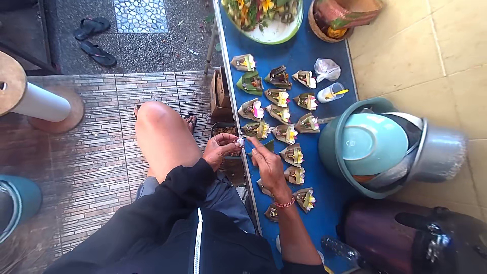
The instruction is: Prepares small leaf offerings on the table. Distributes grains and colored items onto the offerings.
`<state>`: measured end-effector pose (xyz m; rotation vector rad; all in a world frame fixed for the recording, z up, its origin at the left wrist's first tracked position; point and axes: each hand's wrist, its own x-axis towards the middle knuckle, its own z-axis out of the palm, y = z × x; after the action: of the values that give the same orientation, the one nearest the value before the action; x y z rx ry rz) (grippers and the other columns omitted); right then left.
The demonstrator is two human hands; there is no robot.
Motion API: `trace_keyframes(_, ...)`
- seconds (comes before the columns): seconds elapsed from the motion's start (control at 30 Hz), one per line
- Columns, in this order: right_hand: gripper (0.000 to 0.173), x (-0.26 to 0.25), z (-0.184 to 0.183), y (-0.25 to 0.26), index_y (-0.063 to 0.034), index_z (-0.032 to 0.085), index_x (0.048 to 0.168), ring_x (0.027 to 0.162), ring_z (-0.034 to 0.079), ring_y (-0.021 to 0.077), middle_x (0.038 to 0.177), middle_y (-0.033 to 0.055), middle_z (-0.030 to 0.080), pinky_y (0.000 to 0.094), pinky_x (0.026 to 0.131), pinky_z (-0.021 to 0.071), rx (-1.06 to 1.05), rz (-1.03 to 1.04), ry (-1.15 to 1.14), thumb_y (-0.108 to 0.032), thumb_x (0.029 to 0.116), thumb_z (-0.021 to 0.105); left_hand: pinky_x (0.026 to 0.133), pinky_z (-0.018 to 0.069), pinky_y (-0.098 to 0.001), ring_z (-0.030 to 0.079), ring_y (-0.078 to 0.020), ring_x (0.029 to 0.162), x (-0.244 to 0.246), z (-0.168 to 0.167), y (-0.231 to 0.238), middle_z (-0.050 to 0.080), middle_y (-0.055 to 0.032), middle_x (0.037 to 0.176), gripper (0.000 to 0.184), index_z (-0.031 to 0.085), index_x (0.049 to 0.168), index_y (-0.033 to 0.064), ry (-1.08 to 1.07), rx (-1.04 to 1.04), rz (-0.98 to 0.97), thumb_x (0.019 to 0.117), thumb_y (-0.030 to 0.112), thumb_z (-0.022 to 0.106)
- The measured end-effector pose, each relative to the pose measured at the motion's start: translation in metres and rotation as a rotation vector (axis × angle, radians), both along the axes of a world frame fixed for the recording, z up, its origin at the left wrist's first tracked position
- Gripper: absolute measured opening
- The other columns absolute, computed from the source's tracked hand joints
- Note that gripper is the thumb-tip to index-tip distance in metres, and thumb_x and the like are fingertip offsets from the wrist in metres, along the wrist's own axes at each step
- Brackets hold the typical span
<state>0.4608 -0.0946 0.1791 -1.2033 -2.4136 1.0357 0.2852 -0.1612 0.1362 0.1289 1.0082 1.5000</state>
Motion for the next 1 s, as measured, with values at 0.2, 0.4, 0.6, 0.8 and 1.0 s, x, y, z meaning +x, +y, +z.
trace_keyframes(0.2,0.042,0.001,-0.001,-0.006,-0.0252,0.062,0.145,0.06,0.056,0.0194,0.069,0.0031,0.061,0.0462,0.06,0.0465,0.058,0.017,-0.077,-0.024,0.1086,0.041,0.079,0.0619,-0.0302,0.072,-0.0155,0.079,0.001,0.004,0.001,0.071,-0.0084,0.09,0.016,0.061,0.102,-0.0026,-0.012,-0.02,0.02,0.0904,-0.014,0.064)
trace_keyframes(0.4,0.042,-0.002,0.002,-0.006,-0.0288,0.06,0.147,0.06,0.056,0.0212,0.072,0.0053,0.064,0.0474,0.058,0.0462,0.072,0.014,-0.086,-0.025,0.1089,0.042,0.075,0.0617,-0.0286,0.071,-0.0133,0.074,-0.001,0.003,0.0,0.071,-0.0074,0.084,0.015,0.063,0.099,-0.0023,0.025,-0.002,-0.003,0.0893,-0.014,0.065)
trace_keyframes(0.6,0.037,-0.014,-0.004,-0.006,-0.026,0.066,0.14,0.07,0.069,0.0335,0.092,0.0132,0.075,0.058,0.06,0.0497,0.151,-0.047,-0.119,-0.021,0.1081,0.047,0.074,0.0609,-0.0286,0.071,-0.0129,0.074,0.0,-0.002,-0.002,0.072,-0.0084,0.086,0.017,0.064,0.098,-0.0034,0.07,0.048,-0.06,0.0861,-0.015,0.067)
trace_keyframes(0.8,0.041,-0.01,-0.003,0.051,-0.0092,0.057,0.146,0.059,0.054,0.0252,0.073,0.0122,0.06,0.0475,0.057,0.0482,-0.067,-0.129,-0.031,-0.023,0.111,0.04,0.079,0.061,-0.0302,0.07,-0.0146,0.079,0.0,-0.001,-0.003,0.071,-0.0091,0.09,0.02,0.063,0.104,-0.0038,0.03,0.064,-0.086,0.0868,-0.014,0.066)
trace_keyframes(1.0,0.043,-0.025,-0.027,0.169,-0.0088,0.057,0.146,0.057,0.049,0.0128,0.082,0.0107,0.064,0.032,0.056,0.044,-0.17,-0.386,-0.015,-0.028,0.1118,0.039,0.081,0.0612,-0.0324,0.071,-0.0176,0.084,-0.001,0.002,0.001,0.07,-0.0113,0.099,0.027,0.061,0.117,-0.0042,0.007,0.07,-0.088,0.0917,-0.015,0.06)
